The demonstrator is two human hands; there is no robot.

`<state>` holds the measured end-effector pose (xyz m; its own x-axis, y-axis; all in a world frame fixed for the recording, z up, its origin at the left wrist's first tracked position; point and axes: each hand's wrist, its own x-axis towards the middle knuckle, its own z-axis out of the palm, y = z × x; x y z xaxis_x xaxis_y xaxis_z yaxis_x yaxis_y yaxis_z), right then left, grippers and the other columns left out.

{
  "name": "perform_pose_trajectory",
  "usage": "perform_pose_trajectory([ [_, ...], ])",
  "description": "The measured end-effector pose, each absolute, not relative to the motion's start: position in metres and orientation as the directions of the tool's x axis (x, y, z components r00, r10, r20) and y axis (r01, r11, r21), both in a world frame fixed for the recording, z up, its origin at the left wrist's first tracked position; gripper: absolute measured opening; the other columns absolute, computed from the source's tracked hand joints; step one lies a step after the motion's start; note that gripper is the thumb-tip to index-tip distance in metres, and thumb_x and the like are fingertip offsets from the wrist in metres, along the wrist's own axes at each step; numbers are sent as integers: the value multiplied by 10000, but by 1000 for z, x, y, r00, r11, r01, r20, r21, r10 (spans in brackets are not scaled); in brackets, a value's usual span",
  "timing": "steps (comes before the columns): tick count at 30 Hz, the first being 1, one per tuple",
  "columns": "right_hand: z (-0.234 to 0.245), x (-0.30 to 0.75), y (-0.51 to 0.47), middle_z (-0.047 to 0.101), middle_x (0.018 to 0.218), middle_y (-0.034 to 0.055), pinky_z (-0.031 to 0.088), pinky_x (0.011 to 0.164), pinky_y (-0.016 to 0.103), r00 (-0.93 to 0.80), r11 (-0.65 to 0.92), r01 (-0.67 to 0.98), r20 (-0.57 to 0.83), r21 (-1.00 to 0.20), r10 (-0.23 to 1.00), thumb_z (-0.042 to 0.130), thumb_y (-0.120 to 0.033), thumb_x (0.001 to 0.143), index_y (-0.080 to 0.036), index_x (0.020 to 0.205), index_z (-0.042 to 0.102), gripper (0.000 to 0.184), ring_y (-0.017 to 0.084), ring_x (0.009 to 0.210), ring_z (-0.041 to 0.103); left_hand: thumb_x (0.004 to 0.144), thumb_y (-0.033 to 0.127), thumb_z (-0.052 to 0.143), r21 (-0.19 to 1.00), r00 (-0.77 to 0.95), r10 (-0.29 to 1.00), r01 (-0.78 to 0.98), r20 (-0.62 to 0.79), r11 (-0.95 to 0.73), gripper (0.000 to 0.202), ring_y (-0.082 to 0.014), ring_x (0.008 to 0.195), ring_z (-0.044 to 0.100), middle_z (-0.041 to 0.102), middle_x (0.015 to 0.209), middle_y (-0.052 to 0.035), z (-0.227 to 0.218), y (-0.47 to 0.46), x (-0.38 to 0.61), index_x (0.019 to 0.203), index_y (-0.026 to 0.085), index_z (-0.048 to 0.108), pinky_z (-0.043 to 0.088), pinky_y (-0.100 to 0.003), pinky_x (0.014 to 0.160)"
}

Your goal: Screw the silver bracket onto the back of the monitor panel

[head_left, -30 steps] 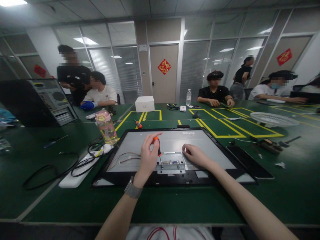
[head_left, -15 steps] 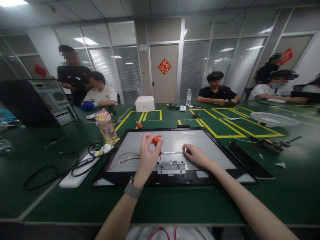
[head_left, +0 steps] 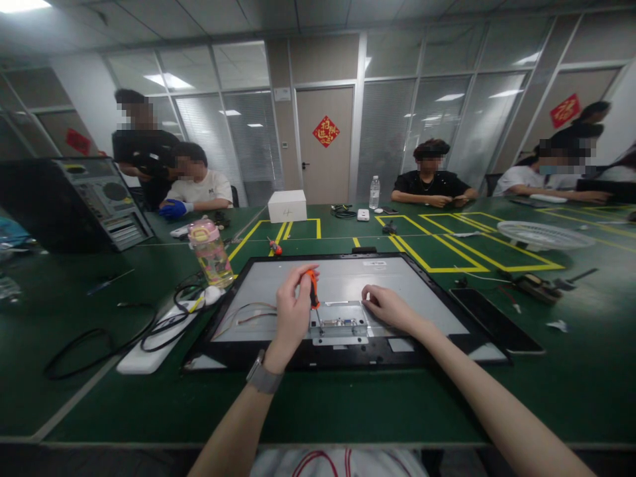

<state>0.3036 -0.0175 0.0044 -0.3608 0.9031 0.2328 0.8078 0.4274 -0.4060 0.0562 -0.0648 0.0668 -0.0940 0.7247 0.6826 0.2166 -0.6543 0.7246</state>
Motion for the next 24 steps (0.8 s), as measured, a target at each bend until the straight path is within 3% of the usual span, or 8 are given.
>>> perform_pose_trajectory([
  [4, 6, 303, -18, 608, 761, 28, 354, 632, 240, -361, 428, 812, 234, -397, 903, 520, -132, 881, -175, 922, 590, 91, 160, 674, 542, 907, 266, 553, 678, -102, 681, 274, 725, -682, 184, -149, 766, 564, 590, 819, -21, 68, -65, 57, 956, 192, 713, 462, -263, 739],
  [10, 6, 303, -18, 594, 726, 14, 339, 618, 240, -366, 431, 814, 233, -390, 901, 515, -134, 881, -177, 926, 596, 102, 155, 653, 522, 932, 232, 488, 717, -5, 728, 181, 685, -673, 263, -164, 837, 613, 645, 916, -42, 67, -64, 57, 1111, 201, 677, 482, -281, 772],
  [15, 5, 303, -18, 586, 715, 8, 337, 617, 237, -360, 427, 818, 236, -385, 903, 522, -126, 872, -178, 922, 595, 102, 150, 643, 515, 840, 241, 661, 673, -38, 686, 245, 726, -698, 161, -133, 750, 557, 552, 829, -4, 66, -63, 58, 991, 210, 709, 472, -252, 734],
  [21, 4, 303, -17, 614, 748, 22, 348, 631, 242, -359, 427, 819, 239, -384, 902, 520, -143, 883, -181, 926, 601, 99, 160, 673, 543, 950, 217, 452, 678, -31, 694, 250, 719, -691, 259, -146, 801, 571, 585, 882, -30, 68, -67, 57, 1022, 202, 701, 464, -258, 735],
  [24, 1, 304, -16, 619, 752, 21, 356, 641, 243, -356, 427, 819, 245, -384, 902, 528, -154, 886, -183, 936, 602, 95, 161, 681, 550, 911, 244, 549, 681, -83, 692, 292, 717, -671, 184, -146, 785, 567, 574, 874, -26, 68, -66, 57, 1007, 199, 699, 470, -258, 734],
])
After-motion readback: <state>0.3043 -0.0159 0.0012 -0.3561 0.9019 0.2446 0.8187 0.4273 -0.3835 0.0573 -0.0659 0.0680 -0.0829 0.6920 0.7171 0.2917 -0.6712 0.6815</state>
